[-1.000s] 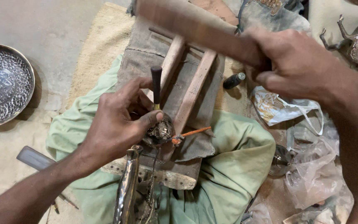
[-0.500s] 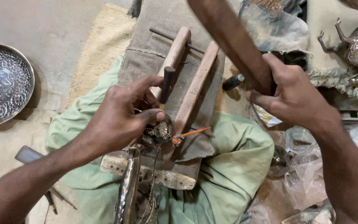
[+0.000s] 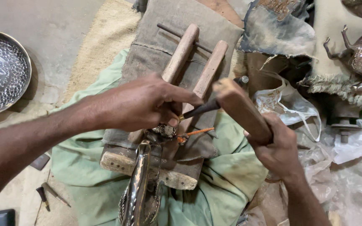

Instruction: The person sits on the floor holding an ornate silver animal figurine against a wooden form and repeatedly strikes a punch tool placed on the figurine with a wooden mallet, repositioning the punch to work different spots and shaping the metal ornament.

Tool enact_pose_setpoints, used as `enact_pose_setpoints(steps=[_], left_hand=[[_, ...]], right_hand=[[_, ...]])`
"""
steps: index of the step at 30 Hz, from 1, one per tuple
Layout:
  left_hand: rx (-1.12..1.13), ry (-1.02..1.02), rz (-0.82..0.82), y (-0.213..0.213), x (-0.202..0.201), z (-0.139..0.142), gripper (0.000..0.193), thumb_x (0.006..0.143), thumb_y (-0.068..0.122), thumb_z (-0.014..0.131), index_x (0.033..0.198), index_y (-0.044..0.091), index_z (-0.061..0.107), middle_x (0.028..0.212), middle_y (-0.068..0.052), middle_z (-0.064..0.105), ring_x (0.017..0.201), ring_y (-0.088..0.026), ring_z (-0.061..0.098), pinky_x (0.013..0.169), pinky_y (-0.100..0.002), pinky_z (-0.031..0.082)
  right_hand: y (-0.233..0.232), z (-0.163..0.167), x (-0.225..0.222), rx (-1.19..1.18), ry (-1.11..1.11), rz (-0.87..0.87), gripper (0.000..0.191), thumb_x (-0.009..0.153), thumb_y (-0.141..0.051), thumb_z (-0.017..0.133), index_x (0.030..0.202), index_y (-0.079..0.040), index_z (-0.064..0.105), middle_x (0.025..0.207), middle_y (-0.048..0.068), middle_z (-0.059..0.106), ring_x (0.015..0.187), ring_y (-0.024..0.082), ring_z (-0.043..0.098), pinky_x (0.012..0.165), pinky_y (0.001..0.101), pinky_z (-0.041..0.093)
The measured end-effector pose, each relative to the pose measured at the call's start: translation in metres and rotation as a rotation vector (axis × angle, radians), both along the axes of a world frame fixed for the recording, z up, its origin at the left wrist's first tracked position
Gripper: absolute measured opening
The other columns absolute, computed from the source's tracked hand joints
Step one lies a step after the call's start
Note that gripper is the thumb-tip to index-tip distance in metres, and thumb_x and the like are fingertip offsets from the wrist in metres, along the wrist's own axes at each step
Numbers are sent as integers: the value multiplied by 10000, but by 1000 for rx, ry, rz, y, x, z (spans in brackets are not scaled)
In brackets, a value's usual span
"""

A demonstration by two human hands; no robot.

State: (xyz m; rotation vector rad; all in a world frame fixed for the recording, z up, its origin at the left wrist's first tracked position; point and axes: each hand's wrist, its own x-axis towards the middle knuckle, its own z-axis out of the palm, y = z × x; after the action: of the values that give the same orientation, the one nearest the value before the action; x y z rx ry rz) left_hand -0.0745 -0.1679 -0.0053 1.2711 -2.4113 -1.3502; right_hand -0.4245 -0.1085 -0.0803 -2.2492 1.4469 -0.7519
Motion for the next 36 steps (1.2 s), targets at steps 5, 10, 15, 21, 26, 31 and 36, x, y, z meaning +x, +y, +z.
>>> enact_pose_setpoints(steps=[5, 10, 15, 21, 26, 31, 36], left_hand=[[-110, 173, -145, -6, 2, 8, 567, 818, -15, 663, 1355, 166, 638, 783, -60, 791, 679, -152, 760, 615, -422, 582], [-38, 90, -190, -7, 2, 8, 580, 835, 36, 669, 1388, 210, 650, 797, -56, 794, 666, -160, 757, 584, -410, 582], [-78, 235, -277, -7, 3, 8, 510, 826, 46, 669, 1326, 148, 652, 885, -51, 799, 671, -130, 752, 547, -379, 591], [-35, 166, -324, -6, 5, 6, 493, 867, 66, 640, 1340, 202, 673, 840, -34, 797, 624, -131, 718, 519, -408, 538], [11, 80, -289, -7, 11, -2, 472, 959, 89, 633, 1399, 255, 669, 865, -30, 779, 669, -186, 709, 608, -398, 582], [34, 313, -46, -16, 20, -12, 618, 780, 112, 767, 1376, 150, 606, 845, -38, 800, 762, -153, 774, 747, -366, 647], [95, 327, -126, -25, 17, -17, 636, 800, 140, 772, 1409, 133, 586, 852, -43, 793, 802, -157, 777, 806, -358, 655]], right_hand=[[29, -33, 1, -103, -45, -180, 495, 857, -139, 857, 1223, -22, 544, 955, 154, 671, 857, 251, 669, 750, 353, 536], [34, -35, -9, 0, -115, -251, 269, 922, -102, 826, 1068, -54, 605, 883, 124, 656, 774, 283, 663, 702, 377, 535], [38, -41, -13, -20, -324, -222, 198, 1019, -51, 809, 1009, -68, 612, 844, 99, 632, 733, 237, 615, 683, 340, 501], [38, -44, -20, -141, -290, -275, 342, 951, -29, 823, 1211, -95, 612, 933, 153, 654, 786, 305, 660, 711, 373, 560], [32, -30, -14, -325, 110, -150, 466, 840, -83, 798, 1244, -36, 569, 1083, 178, 675, 982, 315, 693, 833, 408, 569], [27, -17, 1, -44, -15, -280, 521, 831, -129, 876, 1277, -52, 620, 1043, 124, 723, 900, 183, 716, 791, 340, 575], [5, -12, -5, -102, -73, -158, 580, 907, -96, 831, 1435, -33, 601, 1203, 137, 721, 1051, 190, 719, 906, 327, 581]])
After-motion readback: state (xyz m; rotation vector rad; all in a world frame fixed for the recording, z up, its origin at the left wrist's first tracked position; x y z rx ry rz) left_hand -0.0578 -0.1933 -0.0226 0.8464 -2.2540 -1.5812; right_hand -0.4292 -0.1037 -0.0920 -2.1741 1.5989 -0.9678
